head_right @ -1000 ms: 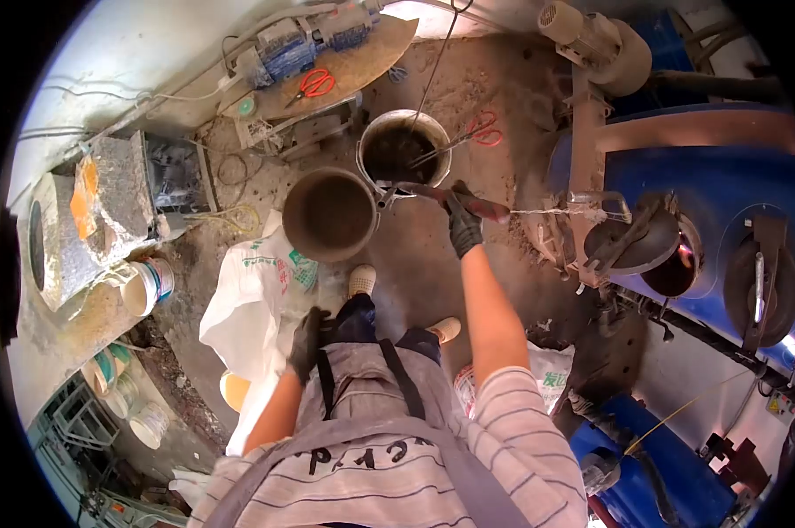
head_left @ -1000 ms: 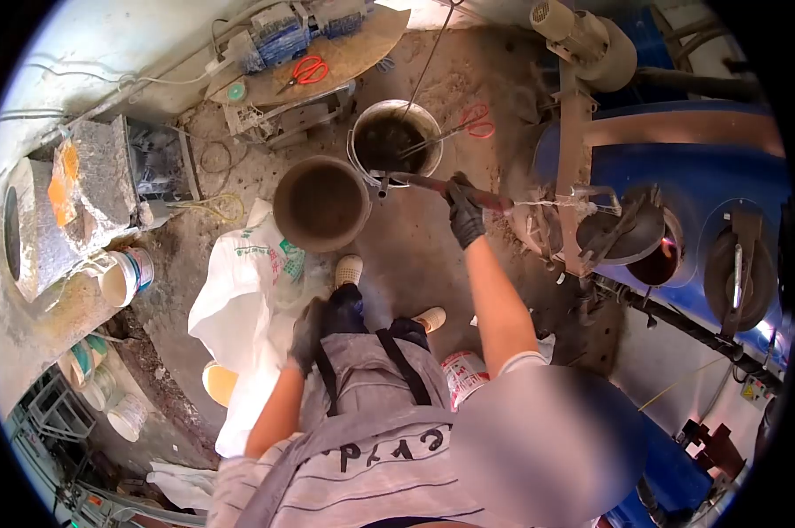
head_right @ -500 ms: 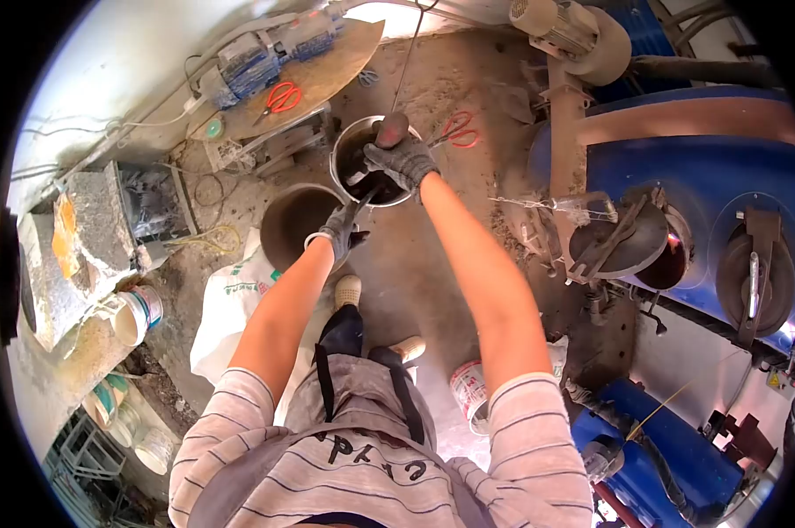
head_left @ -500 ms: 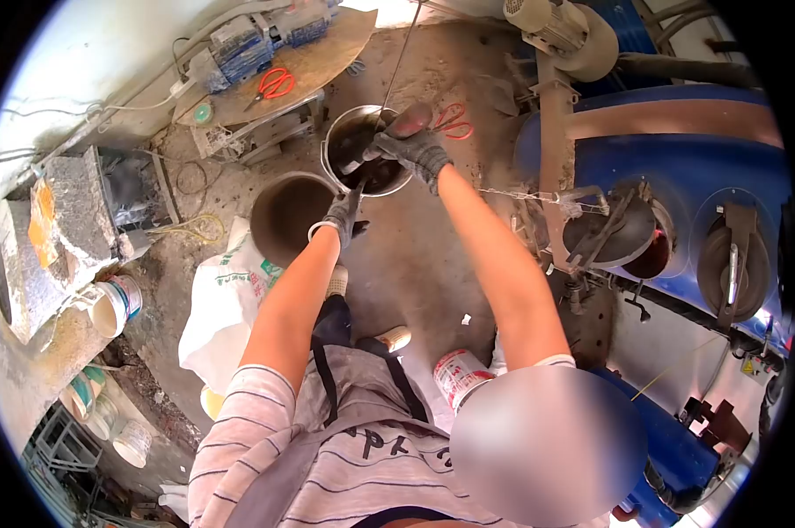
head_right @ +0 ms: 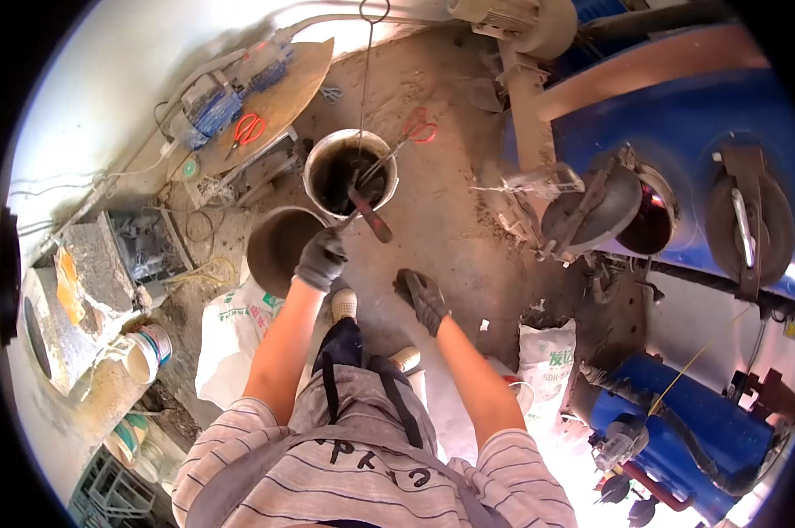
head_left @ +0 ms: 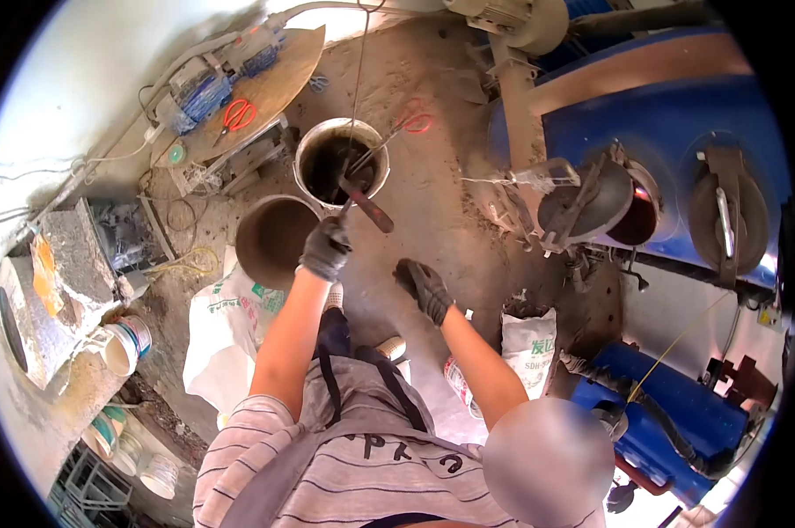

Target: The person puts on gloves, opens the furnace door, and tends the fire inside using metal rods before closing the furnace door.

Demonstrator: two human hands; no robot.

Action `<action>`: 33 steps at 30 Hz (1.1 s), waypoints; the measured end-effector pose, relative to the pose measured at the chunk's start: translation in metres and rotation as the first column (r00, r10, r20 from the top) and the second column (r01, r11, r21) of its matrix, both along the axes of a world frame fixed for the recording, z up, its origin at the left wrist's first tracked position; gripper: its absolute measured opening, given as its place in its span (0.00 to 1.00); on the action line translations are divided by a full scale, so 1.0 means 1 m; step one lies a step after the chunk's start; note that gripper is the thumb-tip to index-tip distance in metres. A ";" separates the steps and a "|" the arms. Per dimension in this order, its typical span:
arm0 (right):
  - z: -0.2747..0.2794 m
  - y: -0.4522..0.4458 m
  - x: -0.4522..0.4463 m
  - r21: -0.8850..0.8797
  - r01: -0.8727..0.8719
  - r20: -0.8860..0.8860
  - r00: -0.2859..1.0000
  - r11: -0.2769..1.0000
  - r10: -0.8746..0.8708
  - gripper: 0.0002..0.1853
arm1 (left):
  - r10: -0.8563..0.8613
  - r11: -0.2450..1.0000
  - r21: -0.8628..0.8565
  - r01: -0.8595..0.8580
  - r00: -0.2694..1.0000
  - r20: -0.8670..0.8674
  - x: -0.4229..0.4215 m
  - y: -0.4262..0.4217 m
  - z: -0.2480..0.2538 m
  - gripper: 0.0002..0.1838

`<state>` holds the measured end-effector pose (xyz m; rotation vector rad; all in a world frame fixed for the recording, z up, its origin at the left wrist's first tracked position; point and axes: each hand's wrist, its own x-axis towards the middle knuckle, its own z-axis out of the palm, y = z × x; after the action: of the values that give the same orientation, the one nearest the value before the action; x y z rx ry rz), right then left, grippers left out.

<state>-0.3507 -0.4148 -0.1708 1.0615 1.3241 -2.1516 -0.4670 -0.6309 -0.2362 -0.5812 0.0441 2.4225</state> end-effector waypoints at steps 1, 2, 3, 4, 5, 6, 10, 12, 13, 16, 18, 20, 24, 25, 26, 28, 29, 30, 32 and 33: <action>0.002 0.004 0.017 -0.032 0.034 0.007 0.999 0.999 -0.033 0.18 | 0.052 0.969 0.245 -0.041 0.998 -0.041 0.007 -0.008 -0.020 0.11; 0.003 0.006 0.032 -0.033 0.024 0.031 0.999 0.999 -0.023 0.19 | 0.087 0.932 0.350 -0.094 0.996 0.037 0.011 -0.012 -0.009 0.10; 0.003 0.006 0.046 -0.033 0.014 0.057 0.998 0.999 -0.012 0.19 | 0.109 0.881 0.448 -0.151 0.987 0.118 0.015 -0.016 0.004 0.08; 0.004 0.006 0.056 -0.033 0.003 0.082 0.997 0.999 0.000 0.19 | 0.148 0.896 0.373 -0.241 0.954 0.262 0.020 -0.017 0.026 0.06; 0.013 0.001 0.062 -0.033 0.013 0.124 0.992 0.999 -0.009 0.20 | 0.191 0.905 0.282 -0.318 0.897 0.399 0.027 -0.017 0.050 0.05; 0.024 -0.001 0.065 -0.032 0.005 0.105 0.995 0.999 -0.001 0.20 | 0.217 0.882 0.312 -0.354 0.891 0.398 0.037 -0.014 0.078 0.06; 0.057 -0.006 0.075 0.090 -0.120 -0.128 0.983 0.989 0.131 0.20 | 0.160 0.806 0.528 -0.265 0.958 0.237 0.109 -0.003 0.119 0.06; 0.063 -0.016 0.064 0.137 -0.256 -0.131 0.953 0.957 0.273 0.23 | 0.092 0.731 0.619 -0.288 0.940 0.328 0.134 0.010 0.111 0.07; 0.068 -0.024 0.055 0.052 -0.303 -0.087 0.948 0.952 0.306 0.24 | 0.125 0.740 0.524 -0.421 0.852 0.508 0.136 0.022 0.132 0.09; 0.107 -0.037 0.013 -0.113 -0.258 -0.130 0.961 0.959 0.243 0.28 | -0.023 0.731 0.643 -0.229 0.933 0.359 0.147 0.064 0.186 0.10; 0.093 -0.050 0.002 -0.260 -0.201 -0.041 0.979 0.944 0.198 0.26 | 0.031 0.757 0.605 -0.247 0.938 0.345 0.159 0.065 0.182 0.13; 0.065 -0.053 -0.004 -0.553 -0.064 -0.014 0.998 0.831 0.068 0.27 | 0.017 0.693 0.659 -0.293 0.920 0.391 0.163 0.060 0.188 0.15; 0.044 -0.082 0.004 -0.345 -0.119 -0.185 0.981 0.931 0.057 0.16 | 0.043 0.634 0.694 -0.340 0.912 0.408 0.178 0.047 0.196 0.18; 0.063 -0.091 0.005 -0.417 0.000 -0.058 0.998 0.909 -0.026 0.13 | 0.024 0.672 0.674 -0.306 0.919 0.393 0.177 0.041 0.212 0.21; 0.070 -0.100 0.007 -0.446 0.009 -0.096 0.994 0.895 -0.057 0.13 | 0.028 0.672 0.691 -0.266 0.942 0.335 0.178 0.033 0.224 0.22; 0.078 -0.123 0.022 -0.507 0.023 -0.154 0.981 0.862 -0.117 0.12 | 0.042 0.676 0.711 -0.193 0.974 0.225 0.190 0.017 0.242 0.24; 0.081 -0.135 0.029 -0.397 0.062 -0.126 0.985 0.916 -0.121 0.12 | 0.085 0.748 0.625 -0.225 0.965 0.246 0.201 -0.001 0.234 0.26; 0.084 -0.148 0.034 -0.277 0.096 -0.106 0.986 0.956 -0.130 0.11 | 0.079 0.767 0.605 -0.216 0.966 0.245 0.213 -0.011 0.235 0.27; 0.094 -0.162 0.042 -0.140 0.109 -0.131 0.983 0.984 -0.128 0.11 | 0.033 0.794 0.586 -0.160 0.975 0.221 0.224 -0.025 0.238 0.29; 0.099 -0.160 0.053 -0.127 0.096 -0.162 0.980 0.987 -0.116 0.11 | -0.021 0.807 0.580 -0.112 0.976 0.217 0.227 -0.030 0.245 0.30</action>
<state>-0.2973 -0.5750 -0.0716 0.9397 1.2177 -2.4140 -0.2400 -0.6605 0.0084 -0.5403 -0.8012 2.2265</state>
